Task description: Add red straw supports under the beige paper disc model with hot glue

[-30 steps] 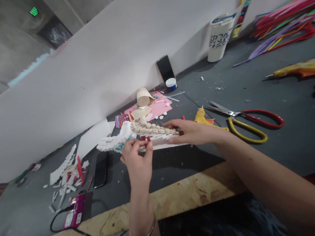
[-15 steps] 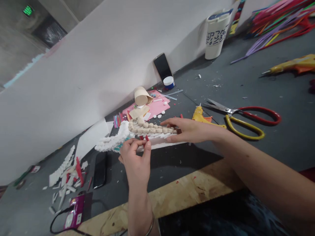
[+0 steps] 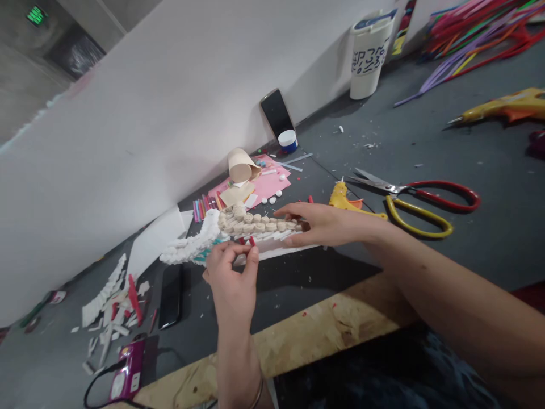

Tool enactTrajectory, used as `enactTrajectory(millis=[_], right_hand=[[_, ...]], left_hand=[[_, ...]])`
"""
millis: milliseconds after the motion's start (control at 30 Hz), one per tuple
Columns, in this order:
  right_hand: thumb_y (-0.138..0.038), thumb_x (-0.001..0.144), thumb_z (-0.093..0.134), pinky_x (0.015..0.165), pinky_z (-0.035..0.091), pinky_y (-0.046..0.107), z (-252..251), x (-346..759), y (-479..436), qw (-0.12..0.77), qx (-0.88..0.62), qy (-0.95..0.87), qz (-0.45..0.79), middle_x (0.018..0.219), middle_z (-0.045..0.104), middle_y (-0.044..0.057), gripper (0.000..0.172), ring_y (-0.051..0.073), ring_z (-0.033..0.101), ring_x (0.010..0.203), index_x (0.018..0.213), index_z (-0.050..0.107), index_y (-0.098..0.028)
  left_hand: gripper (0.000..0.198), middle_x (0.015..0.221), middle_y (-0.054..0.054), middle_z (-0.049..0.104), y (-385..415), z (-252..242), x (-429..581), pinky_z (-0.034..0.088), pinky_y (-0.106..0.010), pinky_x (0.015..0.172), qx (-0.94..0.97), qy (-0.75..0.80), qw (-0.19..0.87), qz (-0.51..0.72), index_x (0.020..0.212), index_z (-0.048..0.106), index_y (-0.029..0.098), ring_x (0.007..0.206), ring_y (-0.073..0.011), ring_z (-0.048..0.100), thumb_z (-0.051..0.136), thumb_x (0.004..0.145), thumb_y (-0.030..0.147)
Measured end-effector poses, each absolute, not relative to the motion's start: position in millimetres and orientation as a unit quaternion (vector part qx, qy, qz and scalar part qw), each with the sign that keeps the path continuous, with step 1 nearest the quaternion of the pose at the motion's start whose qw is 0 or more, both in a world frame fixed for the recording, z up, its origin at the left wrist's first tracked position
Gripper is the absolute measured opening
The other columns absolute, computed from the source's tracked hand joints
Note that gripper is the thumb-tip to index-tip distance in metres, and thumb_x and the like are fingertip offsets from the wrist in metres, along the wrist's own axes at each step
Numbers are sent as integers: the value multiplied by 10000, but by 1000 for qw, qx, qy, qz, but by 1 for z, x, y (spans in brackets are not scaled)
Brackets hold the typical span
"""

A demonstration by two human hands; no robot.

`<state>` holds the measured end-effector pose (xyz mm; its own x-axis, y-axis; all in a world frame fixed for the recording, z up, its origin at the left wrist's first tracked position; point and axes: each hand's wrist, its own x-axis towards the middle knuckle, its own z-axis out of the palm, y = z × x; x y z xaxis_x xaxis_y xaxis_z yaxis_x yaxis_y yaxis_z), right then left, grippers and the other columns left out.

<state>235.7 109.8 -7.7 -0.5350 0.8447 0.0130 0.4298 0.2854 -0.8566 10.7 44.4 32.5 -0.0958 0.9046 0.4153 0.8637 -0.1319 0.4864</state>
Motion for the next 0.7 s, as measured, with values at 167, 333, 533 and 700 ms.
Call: enactTrajectory(millis=[167,333,533,700], right_hand=[[-586,842,619,815,542,346,-6,234,110,238,-422,-764,425,1377,595,91,719,243,656,1011,1444,468,-223],[-554,854,613,826,548,358,-4,234,108,237,-423,-764,426,1332,616,97,687,257,648,1041,1440,474,-225],[-582,847,614,816,551,377,-3,234,107,241,-420,-757,439,1300,632,98,691,260,653,1012,1429,486,-231],[-585,848,614,795,552,375,-4,234,108,244,-419,-754,443,1290,636,102,699,249,659,973,1435,479,-231]], left_hand=[[146,871,-22,688,43,35,9,456,-347,848,677,631,51,376,745,655,226,889,-212,642,659,833,342],[133,878,-16,743,39,39,13,456,-346,869,639,661,58,389,789,679,229,882,-211,674,684,817,359],[90,787,19,698,37,39,19,433,-333,801,646,659,-1,385,819,671,238,727,-171,631,688,828,327],[29,806,26,704,37,36,19,411,-346,856,676,625,-33,388,850,681,246,749,-169,634,682,849,275]])
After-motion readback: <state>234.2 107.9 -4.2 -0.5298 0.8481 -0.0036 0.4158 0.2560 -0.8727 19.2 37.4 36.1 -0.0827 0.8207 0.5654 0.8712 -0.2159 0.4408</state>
